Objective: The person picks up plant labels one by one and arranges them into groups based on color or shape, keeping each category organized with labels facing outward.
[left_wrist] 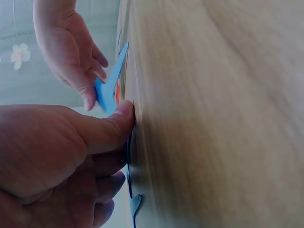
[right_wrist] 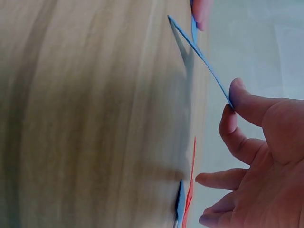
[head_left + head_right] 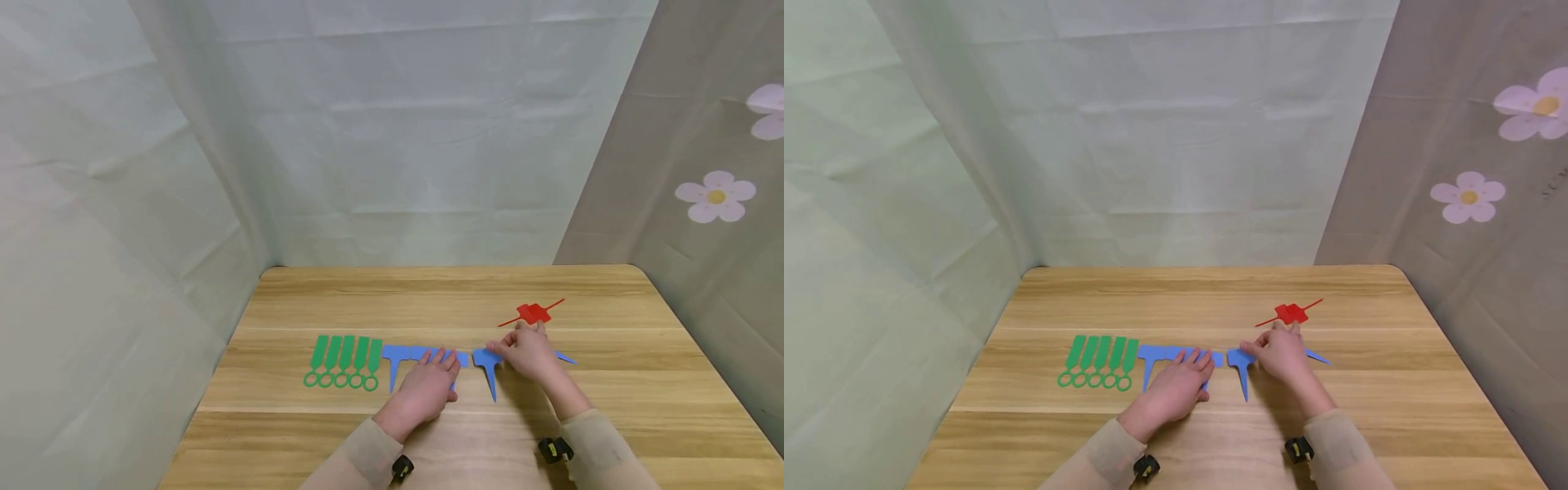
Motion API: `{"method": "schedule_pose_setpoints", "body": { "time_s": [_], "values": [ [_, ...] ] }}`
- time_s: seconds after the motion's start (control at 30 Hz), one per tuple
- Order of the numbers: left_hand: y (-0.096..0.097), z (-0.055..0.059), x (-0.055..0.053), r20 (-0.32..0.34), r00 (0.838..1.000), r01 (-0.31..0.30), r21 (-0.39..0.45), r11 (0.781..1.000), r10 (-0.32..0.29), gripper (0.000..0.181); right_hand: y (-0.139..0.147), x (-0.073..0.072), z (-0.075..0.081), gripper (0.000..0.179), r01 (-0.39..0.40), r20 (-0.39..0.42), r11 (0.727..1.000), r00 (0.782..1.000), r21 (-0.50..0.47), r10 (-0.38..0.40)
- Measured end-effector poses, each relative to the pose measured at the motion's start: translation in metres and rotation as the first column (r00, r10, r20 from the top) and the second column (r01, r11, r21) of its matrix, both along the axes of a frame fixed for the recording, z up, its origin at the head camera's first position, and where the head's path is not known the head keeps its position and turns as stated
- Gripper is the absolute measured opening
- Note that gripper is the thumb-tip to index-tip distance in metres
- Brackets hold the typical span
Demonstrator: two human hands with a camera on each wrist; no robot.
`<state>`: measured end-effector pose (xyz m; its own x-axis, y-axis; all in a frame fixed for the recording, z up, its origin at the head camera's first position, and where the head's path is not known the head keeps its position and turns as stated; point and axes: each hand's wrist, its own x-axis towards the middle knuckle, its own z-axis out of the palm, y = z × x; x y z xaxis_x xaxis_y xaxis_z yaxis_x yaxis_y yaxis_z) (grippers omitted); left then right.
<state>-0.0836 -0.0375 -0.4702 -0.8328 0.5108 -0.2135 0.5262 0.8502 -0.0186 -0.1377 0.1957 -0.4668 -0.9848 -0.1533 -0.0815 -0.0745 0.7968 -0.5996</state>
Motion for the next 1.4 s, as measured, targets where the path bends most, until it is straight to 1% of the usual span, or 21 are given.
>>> {"method": "schedule_pose_setpoints", "body": {
  "time_s": [0.1, 0.2, 0.27, 0.5, 0.6, 0.87, 1.13, 1.3, 1.4],
  "values": [
    [0.0, 0.0, 0.0, 0.0, 1.0, -0.001, -0.002, 1.0, 0.001, 0.062, -0.001, 0.001, -0.002, 0.04, 0.005, -0.013, 0.998, 1.0, 0.062, -0.005],
    [0.0, 0.001, 0.001, 0.0, 1.0, -0.001, -0.005, 1.0, 0.001, 0.062, -0.002, 0.002, -0.004, 0.038, 0.003, -0.034, 0.995, 0.999, 0.104, 0.0],
    [0.0, 0.001, 0.001, -0.001, 1.0, -0.002, -0.01, 1.0, 0.002, 0.062, -0.004, 0.002, -0.004, 0.038, -0.001, -0.047, 0.992, 0.999, 0.126, 0.007],
    [0.001, 0.002, 0.001, -0.004, 1.0, -0.004, -0.012, 1.0, 0.004, 0.062, -0.01, 0.003, -0.007, 0.038, 0.023, -0.043, 0.983, 0.999, 0.18, -0.015],
    [0.001, 0.002, 0.001, -0.005, 1.0, -0.006, -0.008, 1.0, 0.006, 0.062, -0.012, 0.004, -0.008, 0.038, 0.03, -0.047, 0.981, 0.999, 0.192, -0.021],
    [0.001, 0.003, 0.001, 0.0, 1.0, -0.007, -0.008, 1.0, 0.007, 0.062, -0.015, 0.004, -0.011, 0.039, 0.036, -0.021, 0.978, 0.999, 0.205, -0.032],
    [0.001, 0.0, 0.001, 0.007, 1.0, -0.008, -0.002, 1.0, 0.008, 0.063, -0.017, 0.006, -0.011, 0.039, 0.043, -0.003, 0.978, 0.999, 0.205, -0.043],
    [0.001, -0.003, 0.001, 0.001, 1.0, -0.006, -0.006, 1.0, 0.006, 0.062, -0.017, 0.006, -0.011, 0.04, 0.036, -0.001, 0.975, 0.999, 0.218, -0.036],
    [0.0, -0.004, 0.001, -0.014, 1.0, 0.0, 0.003, 1.0, 0.0, 0.062, -0.017, 0.006, -0.011, 0.04, 0.037, -0.002, 0.974, 0.999, 0.223, -0.037]
  ]
}}
